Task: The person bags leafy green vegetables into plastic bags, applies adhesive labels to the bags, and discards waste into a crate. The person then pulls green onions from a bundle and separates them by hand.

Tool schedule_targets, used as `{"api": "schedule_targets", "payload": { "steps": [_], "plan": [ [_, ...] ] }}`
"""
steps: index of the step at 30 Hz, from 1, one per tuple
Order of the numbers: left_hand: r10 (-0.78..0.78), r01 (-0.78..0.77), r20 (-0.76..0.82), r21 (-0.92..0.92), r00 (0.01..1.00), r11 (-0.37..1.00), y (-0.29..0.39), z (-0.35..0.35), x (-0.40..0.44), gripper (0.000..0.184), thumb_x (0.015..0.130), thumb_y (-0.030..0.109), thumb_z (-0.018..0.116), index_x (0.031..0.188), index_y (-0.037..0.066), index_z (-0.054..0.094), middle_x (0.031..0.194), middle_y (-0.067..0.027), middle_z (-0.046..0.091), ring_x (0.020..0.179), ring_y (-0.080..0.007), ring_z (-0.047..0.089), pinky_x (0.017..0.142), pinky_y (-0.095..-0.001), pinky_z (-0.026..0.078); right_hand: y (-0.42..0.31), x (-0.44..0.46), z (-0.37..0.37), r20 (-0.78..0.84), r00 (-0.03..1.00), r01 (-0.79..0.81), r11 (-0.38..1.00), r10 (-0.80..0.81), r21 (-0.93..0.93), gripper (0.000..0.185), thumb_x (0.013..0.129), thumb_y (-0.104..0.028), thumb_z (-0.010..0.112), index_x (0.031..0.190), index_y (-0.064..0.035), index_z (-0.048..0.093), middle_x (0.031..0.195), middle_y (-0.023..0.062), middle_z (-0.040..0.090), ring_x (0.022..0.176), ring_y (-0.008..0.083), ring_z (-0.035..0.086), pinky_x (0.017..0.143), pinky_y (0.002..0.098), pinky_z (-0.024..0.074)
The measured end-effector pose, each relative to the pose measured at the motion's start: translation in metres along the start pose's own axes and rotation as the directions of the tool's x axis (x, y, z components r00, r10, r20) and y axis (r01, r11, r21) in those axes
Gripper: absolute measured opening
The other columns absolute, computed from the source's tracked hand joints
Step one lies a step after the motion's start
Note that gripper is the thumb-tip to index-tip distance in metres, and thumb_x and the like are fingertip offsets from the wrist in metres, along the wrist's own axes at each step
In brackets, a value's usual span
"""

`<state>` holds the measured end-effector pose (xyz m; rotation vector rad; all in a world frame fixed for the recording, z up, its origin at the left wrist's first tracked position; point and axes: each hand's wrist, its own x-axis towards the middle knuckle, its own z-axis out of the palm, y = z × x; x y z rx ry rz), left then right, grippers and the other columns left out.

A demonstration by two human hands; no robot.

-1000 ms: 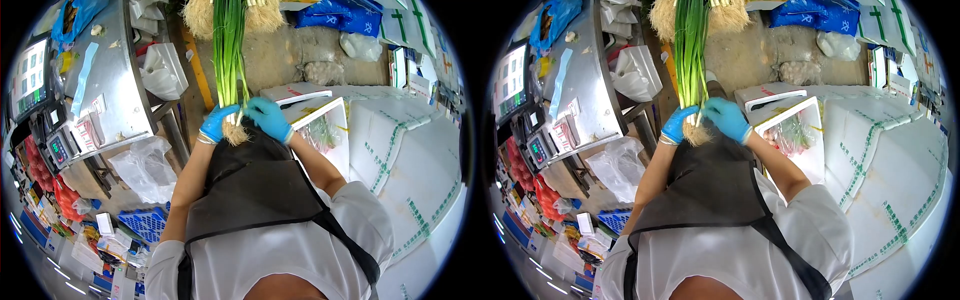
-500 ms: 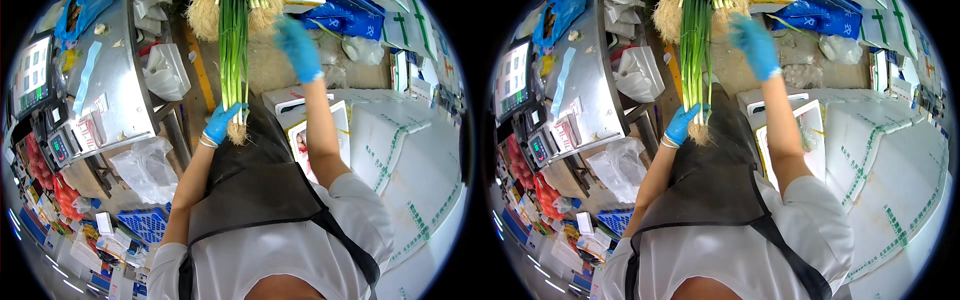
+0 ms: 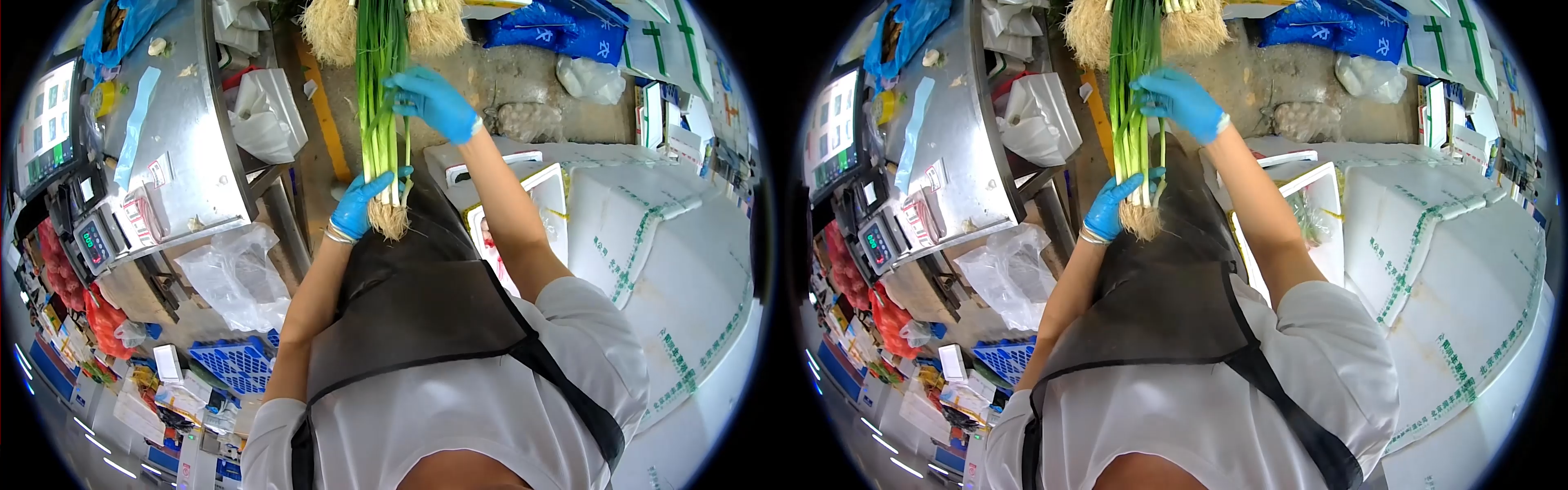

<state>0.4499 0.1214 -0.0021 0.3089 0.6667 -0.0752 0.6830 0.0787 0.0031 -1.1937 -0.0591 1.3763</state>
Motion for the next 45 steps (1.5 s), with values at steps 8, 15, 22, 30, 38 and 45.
{"api": "schedule_targets", "payload": {
  "steps": [8, 15, 22, 30, 38, 45],
  "plan": [
    [0.049, -0.045, -0.032, 0.102, 0.998, 0.994, -0.012, -0.012, 0.014, 0.036, 0.088, 0.008, 0.063, 0.121, -0.004, 0.057, 0.113, -0.0136, 0.065, 0.096, -0.0202, 0.065, 0.087, -0.0305, 0.053, -0.002, -0.095, 0.007, 0.354, 0.929, 0.042, 0.980, -0.110, 0.196, 0.016, 0.094, -0.020, 0.059, 0.093, -0.0071, 0.049, 0.079, 0.0032, 0.050, 0.073, 0.0150, 0.050, 0.064, 0.0267, 0.0429],
    [0.017, -0.015, -0.022, 0.115, 1.000, 0.993, -0.013, -0.003, 0.017, 0.041, 0.083, 0.001, 0.066, 0.122, 0.001, 0.054, 0.107, -0.0084, 0.065, 0.091, -0.0166, 0.064, 0.084, -0.0289, 0.053, 0.038, -0.129, 0.024, 0.460, 0.887, -0.204, 0.927, 0.039, 0.315, 0.025, 0.094, -0.029, 0.060, 0.093, -0.0065, 0.048, 0.075, 0.0012, 0.044, 0.065, 0.0115, 0.039, 0.059, 0.0254, 0.0322],
    [-0.061, 0.040, 0.377, 0.064, 0.924, 0.997, 0.012, -0.022, 0.004, 0.075, 0.074, 0.017, 0.077, 0.137, -0.003, 0.042, 0.133, -0.0156, 0.054, 0.119, -0.0249, 0.055, 0.104, -0.0390, 0.043, 0.053, -0.145, 0.019, 0.352, 0.932, -0.188, 0.944, 0.085, 0.271, 0.020, 0.097, -0.025, 0.057, 0.105, -0.0068, 0.052, 0.080, 0.0003, 0.043, 0.069, 0.0116, 0.038, 0.062, 0.0256, 0.0334],
    [-0.045, 0.071, 0.255, -0.096, 0.966, 0.993, 0.016, -0.021, -0.006, 0.074, 0.078, 0.018, 0.075, 0.140, -0.001, 0.039, 0.130, -0.0169, 0.054, 0.115, -0.0252, 0.057, 0.099, -0.0379, 0.047, 0.027, -0.127, 0.012, 0.326, 0.944, -0.068, 0.948, -0.040, 0.310, 0.021, 0.095, -0.027, 0.058, 0.095, -0.0082, 0.050, 0.080, 0.0006, 0.045, 0.067, 0.0106, 0.039, 0.063, 0.0255, 0.0342],
    [-0.013, 0.023, -0.072, 0.132, 0.997, 0.991, -0.031, -0.033, 0.029, 0.032, 0.092, 0.019, 0.062, 0.118, 0.001, 0.061, 0.103, -0.0104, 0.067, 0.090, -0.0161, 0.065, 0.075, -0.0305, 0.054, 0.022, -0.153, 0.095, 0.667, 0.701, -0.388, 0.920, 0.254, 0.057, 0.016, 0.095, -0.021, 0.056, 0.098, -0.0055, 0.055, 0.083, 0.0000, 0.051, 0.069, 0.0087, 0.048, 0.062, 0.0224, 0.0412],
    [-0.086, 0.086, 0.007, -0.163, 0.996, 0.983, -0.013, -0.022, 0.015, 0.049, 0.097, 0.030, 0.055, 0.132, -0.003, 0.048, 0.121, -0.0170, 0.061, 0.105, -0.0247, 0.061, 0.092, -0.0360, 0.050, -0.051, -0.024, 0.021, -0.260, 0.908, 0.372, 0.917, -0.328, 0.142, 0.046, 0.092, -0.040, 0.061, 0.120, -0.0037, 0.061, 0.099, 0.0069, 0.065, 0.079, 0.0167, 0.060, 0.070, 0.0303, 0.0492]
  ]
}}
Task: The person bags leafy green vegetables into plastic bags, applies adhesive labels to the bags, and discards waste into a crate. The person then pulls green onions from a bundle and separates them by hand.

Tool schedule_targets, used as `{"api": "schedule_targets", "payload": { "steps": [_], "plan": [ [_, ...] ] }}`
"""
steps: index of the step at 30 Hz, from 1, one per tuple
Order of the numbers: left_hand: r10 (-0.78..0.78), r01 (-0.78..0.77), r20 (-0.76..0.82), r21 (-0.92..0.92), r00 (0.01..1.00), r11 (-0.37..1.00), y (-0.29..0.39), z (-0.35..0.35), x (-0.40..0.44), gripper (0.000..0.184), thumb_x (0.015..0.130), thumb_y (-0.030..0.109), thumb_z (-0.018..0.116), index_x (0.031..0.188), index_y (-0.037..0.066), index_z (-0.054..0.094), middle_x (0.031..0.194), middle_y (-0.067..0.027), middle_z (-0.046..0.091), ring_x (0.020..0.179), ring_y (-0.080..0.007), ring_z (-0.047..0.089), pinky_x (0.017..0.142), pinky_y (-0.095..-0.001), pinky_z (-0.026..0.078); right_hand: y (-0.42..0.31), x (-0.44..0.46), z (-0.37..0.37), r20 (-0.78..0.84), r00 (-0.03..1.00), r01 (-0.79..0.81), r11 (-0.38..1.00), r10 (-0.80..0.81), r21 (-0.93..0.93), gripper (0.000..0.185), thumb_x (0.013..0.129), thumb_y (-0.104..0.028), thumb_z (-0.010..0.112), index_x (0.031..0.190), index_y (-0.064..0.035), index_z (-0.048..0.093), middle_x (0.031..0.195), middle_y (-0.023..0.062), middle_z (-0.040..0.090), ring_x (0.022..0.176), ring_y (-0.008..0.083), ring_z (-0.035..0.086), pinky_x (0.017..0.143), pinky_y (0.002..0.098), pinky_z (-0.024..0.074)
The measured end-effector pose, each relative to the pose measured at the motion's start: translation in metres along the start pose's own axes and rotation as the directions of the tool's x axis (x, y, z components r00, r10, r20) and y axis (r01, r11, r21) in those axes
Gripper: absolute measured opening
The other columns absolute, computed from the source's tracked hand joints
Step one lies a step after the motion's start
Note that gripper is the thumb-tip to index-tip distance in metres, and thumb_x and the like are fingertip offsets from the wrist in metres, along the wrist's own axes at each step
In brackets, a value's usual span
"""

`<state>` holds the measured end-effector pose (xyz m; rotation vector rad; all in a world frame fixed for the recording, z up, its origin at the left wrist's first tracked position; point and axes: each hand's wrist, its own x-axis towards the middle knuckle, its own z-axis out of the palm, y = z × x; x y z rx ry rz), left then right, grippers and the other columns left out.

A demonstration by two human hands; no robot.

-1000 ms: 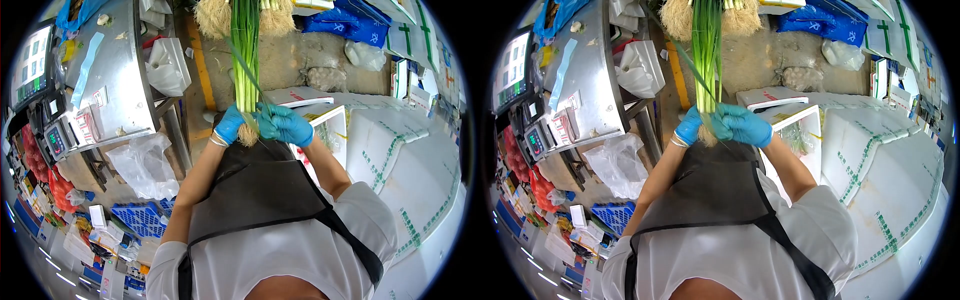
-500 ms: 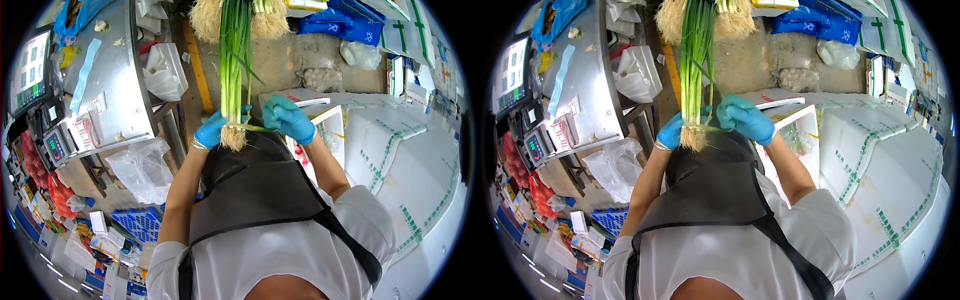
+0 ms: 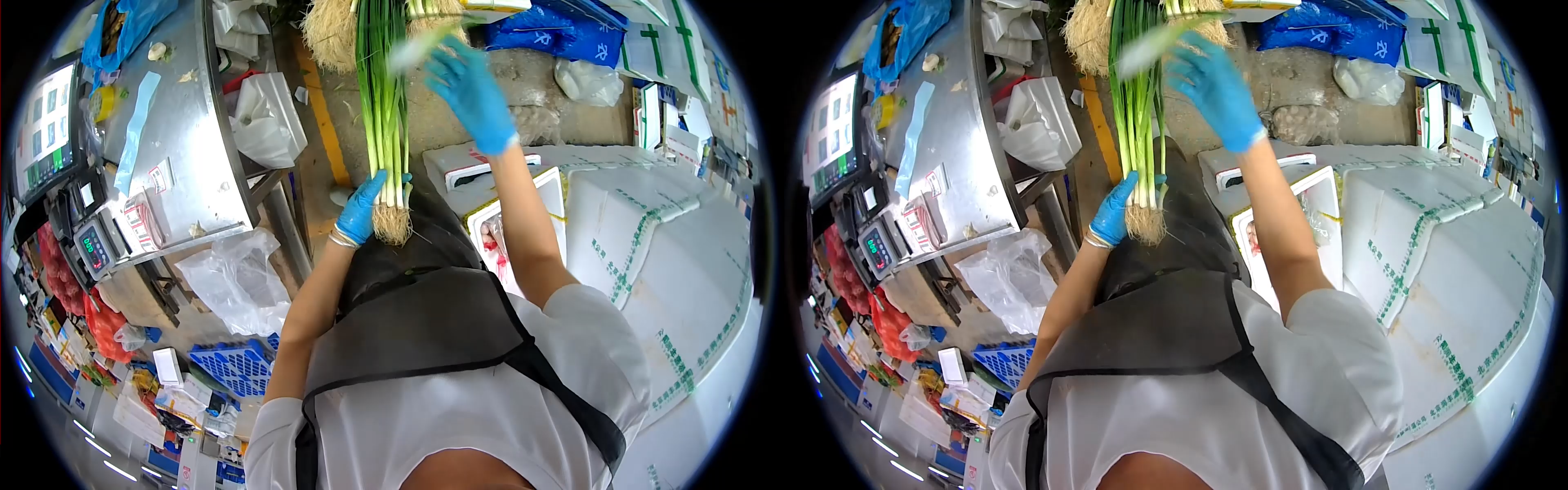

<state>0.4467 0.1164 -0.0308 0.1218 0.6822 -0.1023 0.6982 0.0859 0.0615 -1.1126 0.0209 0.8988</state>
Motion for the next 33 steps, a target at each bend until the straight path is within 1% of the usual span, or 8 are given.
{"api": "schedule_targets", "payload": {
  "steps": [3, 5, 10, 19, 24, 28, 31, 33],
  "plan": [
    [0.027, -0.024, -0.030, 0.082, 0.999, 0.996, -0.004, 0.004, 0.003, 0.046, 0.096, 0.029, 0.056, 0.132, 0.001, 0.048, 0.117, -0.0122, 0.063, 0.100, -0.0192, 0.062, 0.085, -0.0334, 0.053, 0.051, 0.047, -0.026, 0.023, 0.987, -0.080, 0.612, 0.159, -0.787, 0.049, 0.086, -0.041, 0.068, 0.116, -0.0022, 0.065, 0.091, 0.0064, 0.067, 0.070, 0.0158, 0.060, 0.064, 0.0295, 0.0497],
    [0.080, -0.065, -0.077, 0.177, 0.994, 0.982, -0.009, 0.006, 0.005, 0.044, 0.096, 0.026, 0.056, 0.133, 0.003, 0.047, 0.117, -0.0116, 0.062, 0.099, -0.0185, 0.062, 0.084, -0.0336, 0.053, 0.091, 0.066, -0.028, 0.042, 0.999, 0.033, 0.241, 0.029, -0.970, 0.045, 0.084, -0.036, 0.072, 0.109, 0.0011, 0.065, 0.081, 0.0057, 0.065, 0.063, 0.0136, 0.059, 0.058, 0.0278, 0.0490],
    [0.135, -0.116, -0.073, 0.213, 0.988, 0.970, -0.007, 0.015, -0.003, 0.042, 0.095, 0.020, 0.056, 0.132, 0.004, 0.046, 0.115, -0.0115, 0.062, 0.096, -0.0183, 0.062, 0.082, -0.0336, 0.054, 0.075, 0.052, -0.033, 0.066, 0.935, -0.270, 0.823, 0.347, -0.500, 0.023, 0.087, -0.024, 0.072, 0.088, -0.0030, 0.064, 0.075, 0.0043, 0.064, 0.066, 0.0120, 0.062, 0.061, 0.0258, 0.0516],
    [0.126, -0.113, -0.100, 0.133, 0.987, 0.985, -0.007, 0.025, -0.002, 0.038, 0.095, 0.014, 0.056, 0.129, -0.003, 0.049, 0.114, -0.0162, 0.065, 0.093, -0.0201, 0.065, 0.078, -0.0325, 0.056, 0.077, 0.009, -0.026, -0.236, 0.961, -0.160, 0.985, 0.141, -0.063, 0.008, 0.087, -0.008, 0.069, 0.089, -0.0038, 0.063, 0.075, 0.0035, 0.063, 0.065, 0.0114, 0.059, 0.058, 0.0245, 0.0501],
    [0.133, -0.121, -0.106, 0.114, 0.985, 0.986, -0.007, 0.028, -0.003, 0.038, 0.095, 0.015, 0.055, 0.128, -0.003, 0.050, 0.113, -0.0158, 0.065, 0.094, -0.0203, 0.065, 0.080, -0.0324, 0.055, 0.096, -0.007, -0.033, -0.085, 0.964, 0.188, 0.870, -0.252, -0.455, 0.010, 0.088, -0.012, 0.070, 0.089, -0.0040, 0.063, 0.073, -0.0007, 0.060, 0.062, 0.0055, 0.051, 0.054, 0.0209, 0.0405],
    [0.123, -0.113, -0.085, 0.118, 0.989, 0.987, -0.007, 0.025, -0.003, 0.040, 0.094, 0.014, 0.056, 0.130, -0.003, 0.049, 0.115, -0.0176, 0.064, 0.098, -0.0234, 0.065, 0.087, -0.0350, 0.054, 0.086, -0.031, -0.027, 0.041, 0.993, -0.078, 0.889, 0.108, -0.452, 0.012, 0.088, -0.012, 0.070, 0.092, -0.0034, 0.062, 0.077, 0.0003, 0.061, 0.065, 0.0053, 0.052, 0.056, 0.0212, 0.0413],
    [0.176, -0.166, -0.104, 0.098, 0.979, 0.981, -0.011, 0.015, -0.004, 0.032, 0.096, 0.014, 0.054, 0.125, 0.001, 0.053, 0.111, -0.0144, 0.065, 0.092, -0.0193, 0.065, 0.079, -0.0315, 0.055, 0.053, -0.070, -0.025, 0.289, 0.846, -0.327, 0.864, 0.448, -0.383, 0.013, 0.089, -0.011, 0.068, 0.095, -0.0022, 0.061, 0.083, 0.0047, 0.062, 0.067, 0.0092, 0.057, 0.059, 0.0230, 0.0450],
    [0.131, -0.118, -0.103, 0.129, 0.986, 0.985, -0.007, 0.011, -0.004, 0.033, 0.096, 0.012, 0.054, 0.126, 0.001, 0.052, 0.112, -0.0153, 0.065, 0.093, -0.0204, 0.065, 0.081, -0.0323, 0.055, 0.041, -0.081, -0.041, 0.486, 0.781, -0.326, 0.920, 0.393, -0.219, 0.014, 0.089, -0.011, 0.067, 0.097, -0.0017, 0.061, 0.089, 0.0082, 0.064, 0.068, 0.0123, 0.059, 0.061, 0.0245, 0.0471]
  ]
}}
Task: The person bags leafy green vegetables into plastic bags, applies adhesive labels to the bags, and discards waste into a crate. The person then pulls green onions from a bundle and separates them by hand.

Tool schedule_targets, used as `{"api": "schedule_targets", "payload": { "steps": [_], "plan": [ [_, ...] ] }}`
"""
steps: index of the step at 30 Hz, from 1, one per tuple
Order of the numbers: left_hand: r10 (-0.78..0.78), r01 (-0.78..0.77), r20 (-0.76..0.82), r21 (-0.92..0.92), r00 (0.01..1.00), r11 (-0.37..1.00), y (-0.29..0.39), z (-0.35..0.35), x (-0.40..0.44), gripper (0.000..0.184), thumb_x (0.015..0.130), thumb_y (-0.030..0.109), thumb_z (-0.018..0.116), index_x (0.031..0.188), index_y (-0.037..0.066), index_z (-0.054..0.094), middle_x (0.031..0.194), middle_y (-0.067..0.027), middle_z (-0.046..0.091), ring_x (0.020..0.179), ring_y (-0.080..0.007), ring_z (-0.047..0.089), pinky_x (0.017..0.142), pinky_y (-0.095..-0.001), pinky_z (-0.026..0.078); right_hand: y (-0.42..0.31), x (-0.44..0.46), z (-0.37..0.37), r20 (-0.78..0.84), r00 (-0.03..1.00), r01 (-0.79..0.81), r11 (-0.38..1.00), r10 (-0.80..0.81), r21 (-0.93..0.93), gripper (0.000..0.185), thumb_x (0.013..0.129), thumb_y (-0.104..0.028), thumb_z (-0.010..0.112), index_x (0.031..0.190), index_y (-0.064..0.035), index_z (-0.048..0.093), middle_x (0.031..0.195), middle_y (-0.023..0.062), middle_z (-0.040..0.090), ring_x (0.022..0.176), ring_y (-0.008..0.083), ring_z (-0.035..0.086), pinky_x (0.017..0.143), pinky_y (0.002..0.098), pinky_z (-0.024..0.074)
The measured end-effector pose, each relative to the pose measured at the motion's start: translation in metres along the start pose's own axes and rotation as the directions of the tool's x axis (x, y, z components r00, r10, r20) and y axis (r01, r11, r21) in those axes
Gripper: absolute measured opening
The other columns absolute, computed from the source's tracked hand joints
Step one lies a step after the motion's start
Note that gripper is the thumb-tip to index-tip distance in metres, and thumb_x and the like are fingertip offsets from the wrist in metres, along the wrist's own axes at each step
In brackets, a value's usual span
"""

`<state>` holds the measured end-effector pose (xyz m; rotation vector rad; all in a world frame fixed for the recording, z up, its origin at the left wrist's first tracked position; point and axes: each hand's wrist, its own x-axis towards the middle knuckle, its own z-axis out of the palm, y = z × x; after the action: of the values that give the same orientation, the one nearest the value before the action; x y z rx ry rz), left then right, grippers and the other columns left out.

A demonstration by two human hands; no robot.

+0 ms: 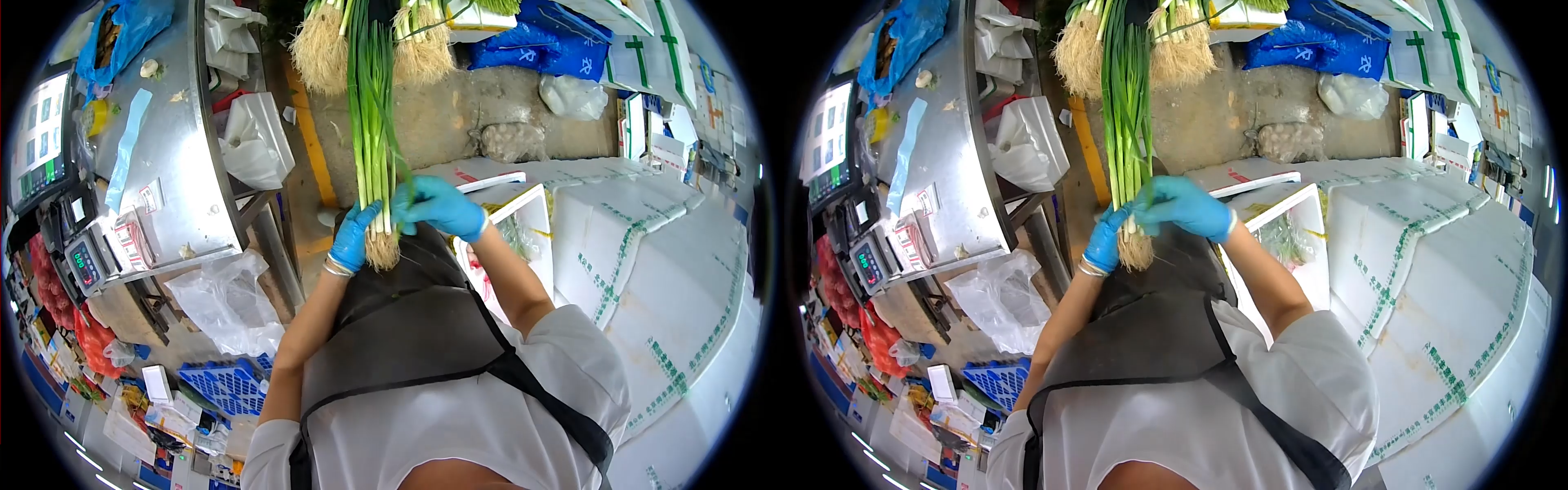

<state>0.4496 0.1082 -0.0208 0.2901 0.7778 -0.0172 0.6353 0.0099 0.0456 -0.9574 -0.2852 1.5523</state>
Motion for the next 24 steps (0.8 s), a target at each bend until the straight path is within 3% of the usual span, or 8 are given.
{"api": "schedule_targets", "payload": {
  "steps": [2, 4, 5, 7, 10, 12, 18, 24],
  "plan": [
    [-0.022, 0.022, -0.012, 0.001, 1.000, 1.000, 0.006, 0.006, 0.001, 0.033, 0.095, 0.012, 0.054, 0.127, 0.000, 0.052, 0.113, -0.0157, 0.065, 0.094, -0.0211, 0.065, 0.082, -0.0327, 0.055, -0.005, -0.012, -0.024, 0.016, 0.957, 0.285, 0.945, -0.291, 0.163, 0.018, 0.089, -0.011, 0.066, 0.103, -0.0013, 0.061, 0.093, 0.0108, 0.064, 0.068, 0.0144, 0.060, 0.063, 0.0253, 0.0482],
    [-0.026, 0.026, -0.001, -0.030, 1.000, 0.999, 0.003, 0.003, 0.001, 0.036, 0.095, 0.011, 0.055, 0.129, 0.001, 0.050, 0.116, -0.0159, 0.064, 0.097, -0.0217, 0.065, 0.083, -0.0331, 0.055, -0.037, -0.004, -0.025, -0.367, 0.810, 0.581, 0.714, -0.458, 0.391, 0.027, 0.089, -0.016, 0.068, 0.110, -0.0013, 0.062, 0.093, 0.0109, 0.065, 0.067, 0.0139, 0.059, 0.062, 0.0246, 0.0473],
    [-0.025, 0.025, 0.003, -0.038, 1.000, 0.999, 0.002, 0.003, 0.002, 0.037, 0.095, 0.012, 0.055, 0.130, 0.001, 0.050, 0.116, -0.0154, 0.064, 0.097, -0.0216, 0.065, 0.083, -0.0329, 0.055, -0.066, 0.003, -0.009, -0.611, 0.723, 0.668, 0.552, -0.321, 0.499, 0.033, 0.088, -0.020, 0.069, 0.114, -0.0015, 0.062, 0.093, 0.0101, 0.066, 0.067, 0.0128, 0.059, 0.061, 0.0238, 0.0465],
    [-0.018, 0.018, 0.009, -0.031, 1.000, 0.999, 0.000, 0.003, 0.002, 0.039, 0.095, 0.012, 0.056, 0.132, 0.002, 0.048, 0.116, -0.0140, 0.063, 0.098, -0.0212, 0.064, 0.084, -0.0327, 0.054, -0.050, 0.033, -0.036, -0.574, 0.762, 0.355, 0.935, -0.300, -0.017, 0.037, 0.086, -0.025, 0.071, 0.114, -0.0021, 0.063, 0.091, 0.0085, 0.066, 0.066, 0.0116, 0.058, 0.059, 0.0233, 0.0453],
    [-0.009, 0.009, 0.006, 0.023, 1.000, 1.000, -0.004, 0.005, 0.003, 0.042, 0.095, 0.014, 0.057, 0.134, 0.003, 0.047, 0.117, -0.0118, 0.062, 0.099, -0.0204, 0.063, 0.084, -0.0329, 0.054, -0.030, 0.087, -0.035, -0.533, 0.836, -0.125, 0.901, -0.129, -0.416, 0.037, 0.082, -0.030, 0.076, 0.105, -0.0031, 0.067, 0.086, 0.0045, 0.067, 0.063, 0.0092, 0.056, 0.057, 0.0227, 0.0435],
    [0.001, 0.000, -0.015, 0.063, 1.000, 0.998, -0.004, 0.008, 0.003, 0.043, 0.095, 0.016, 0.057, 0.135, 0.003, 0.046, 0.117, -0.0105, 0.062, 0.099, -0.0197, 0.063, 0.085, -0.0329, 0.053, -0.001, 0.124, -0.049, -0.536, 0.817, -0.279, 0.669, -0.211, -0.689, 0.032, 0.081, -0.029, 0.076, 0.098, -0.0031, 0.067, 0.082, 0.0016, 0.064, 0.063, 0.0077, 0.054, 0.058, 0.0237, 0.0443],
    [-0.043, 0.043, 0.058, 0.009, 0.997, 0.999, 0.009, 0.006, -0.006, 0.046, 0.097, 0.025, 0.054, 0.135, -0.001, 0.046, 0.118, -0.0102, 0.061, 0.100, -0.0188, 0.062, 0.085, -0.0326, 0.053, -0.011, 0.105, -0.065, -0.338, 0.939, -0.144, 0.962, 0.059, -0.232, 0.025, 0.088, -0.029, 0.069, 0.094, -0.0062, 0.064, 0.092, 0.0031, 0.064, 0.080, 0.0115, 0.061, 0.078, 0.0284, 0.0510],
    [-0.102, 0.105, 0.027, -0.200, 0.994, 0.974, 0.008, 0.008, -0.005, 0.045, 0.097, 0.028, 0.055, 0.128, -0.003, 0.052, 0.115, -0.0156, 0.064, 0.099, -0.0233, 0.064, 0.086, -0.0348, 0.054, -0.034, 0.067, -0.036, -0.275, 0.961, 0.008, 0.998, -0.023, -0.056, 0.022, 0.094, -0.017, 0.061, 0.110, -0.0025, 0.056, 0.109, 0.0085, 0.065, 0.093, 0.0190, 0.066, 0.082, 0.0317, 0.0544]
  ]
}}
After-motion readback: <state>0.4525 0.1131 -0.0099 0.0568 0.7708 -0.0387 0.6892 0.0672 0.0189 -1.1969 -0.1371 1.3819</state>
